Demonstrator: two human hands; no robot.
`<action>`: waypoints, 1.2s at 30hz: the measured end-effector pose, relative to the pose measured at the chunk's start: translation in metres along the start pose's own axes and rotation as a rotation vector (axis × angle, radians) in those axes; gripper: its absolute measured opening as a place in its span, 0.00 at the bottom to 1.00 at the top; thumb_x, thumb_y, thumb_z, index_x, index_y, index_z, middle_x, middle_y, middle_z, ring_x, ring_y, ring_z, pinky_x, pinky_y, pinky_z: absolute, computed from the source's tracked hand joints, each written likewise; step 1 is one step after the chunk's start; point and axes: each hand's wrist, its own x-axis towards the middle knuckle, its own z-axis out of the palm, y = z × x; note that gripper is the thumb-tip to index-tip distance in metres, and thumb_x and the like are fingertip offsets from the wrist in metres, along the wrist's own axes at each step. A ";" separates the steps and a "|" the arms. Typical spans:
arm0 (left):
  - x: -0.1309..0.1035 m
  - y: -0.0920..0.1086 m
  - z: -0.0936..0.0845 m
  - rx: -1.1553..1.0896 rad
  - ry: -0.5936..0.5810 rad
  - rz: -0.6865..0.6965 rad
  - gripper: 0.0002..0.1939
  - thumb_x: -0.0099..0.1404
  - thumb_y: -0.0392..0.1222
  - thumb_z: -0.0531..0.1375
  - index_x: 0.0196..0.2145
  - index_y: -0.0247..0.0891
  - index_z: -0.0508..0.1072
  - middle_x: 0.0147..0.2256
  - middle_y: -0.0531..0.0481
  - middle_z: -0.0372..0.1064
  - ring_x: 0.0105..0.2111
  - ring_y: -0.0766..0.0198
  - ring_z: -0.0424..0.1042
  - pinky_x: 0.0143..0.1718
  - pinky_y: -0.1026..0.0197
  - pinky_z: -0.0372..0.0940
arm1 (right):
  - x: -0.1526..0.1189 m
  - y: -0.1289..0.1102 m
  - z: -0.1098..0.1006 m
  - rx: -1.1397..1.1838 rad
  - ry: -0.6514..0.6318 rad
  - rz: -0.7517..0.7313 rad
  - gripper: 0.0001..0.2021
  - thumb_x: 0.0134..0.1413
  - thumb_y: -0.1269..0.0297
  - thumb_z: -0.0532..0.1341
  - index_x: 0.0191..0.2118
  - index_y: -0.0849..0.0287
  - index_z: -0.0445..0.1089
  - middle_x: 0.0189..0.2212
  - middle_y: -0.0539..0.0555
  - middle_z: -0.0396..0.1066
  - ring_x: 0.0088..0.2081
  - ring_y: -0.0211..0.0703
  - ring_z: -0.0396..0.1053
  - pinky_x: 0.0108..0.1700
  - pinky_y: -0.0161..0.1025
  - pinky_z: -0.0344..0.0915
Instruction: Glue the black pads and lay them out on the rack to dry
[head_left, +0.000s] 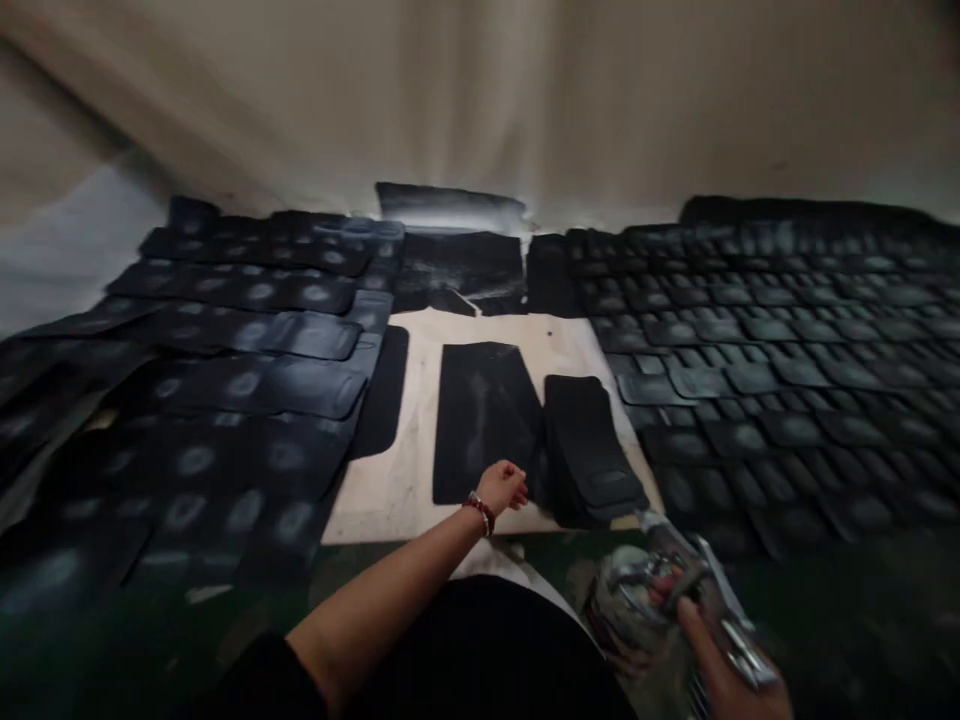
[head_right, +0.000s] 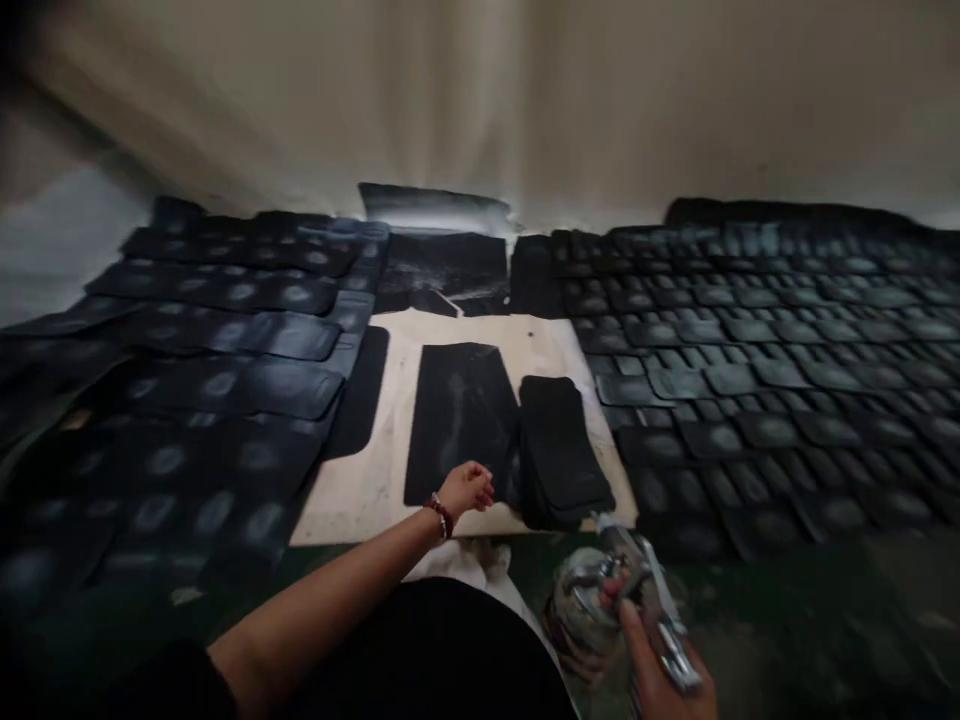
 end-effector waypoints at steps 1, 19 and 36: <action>0.007 0.007 0.022 0.074 -0.007 0.006 0.08 0.62 0.41 0.58 0.30 0.36 0.62 0.20 0.54 0.65 0.15 0.69 0.68 0.16 0.71 0.61 | 0.001 -0.002 0.002 0.038 0.003 0.031 0.24 0.44 0.42 0.62 0.37 0.58 0.75 0.38 0.58 0.75 0.46 0.57 0.70 0.47 0.47 0.69; 0.029 0.021 0.082 0.290 -0.045 -0.150 0.13 0.59 0.39 0.61 0.38 0.36 0.62 0.19 0.52 0.65 0.16 0.58 0.71 0.15 0.61 0.66 | 0.000 0.000 0.009 0.411 -0.055 0.039 0.17 0.52 0.52 0.63 0.40 0.61 0.74 0.38 0.59 0.74 0.45 0.53 0.70 0.49 0.43 0.66; 0.001 0.018 0.083 0.164 -0.159 -0.141 0.07 0.65 0.32 0.53 0.37 0.38 0.56 0.17 0.54 0.66 0.14 0.65 0.68 0.14 0.69 0.61 | -0.005 0.008 -0.004 0.360 0.006 0.100 0.19 0.46 0.52 0.65 0.40 0.62 0.75 0.41 0.60 0.74 0.45 0.55 0.71 0.43 0.40 0.71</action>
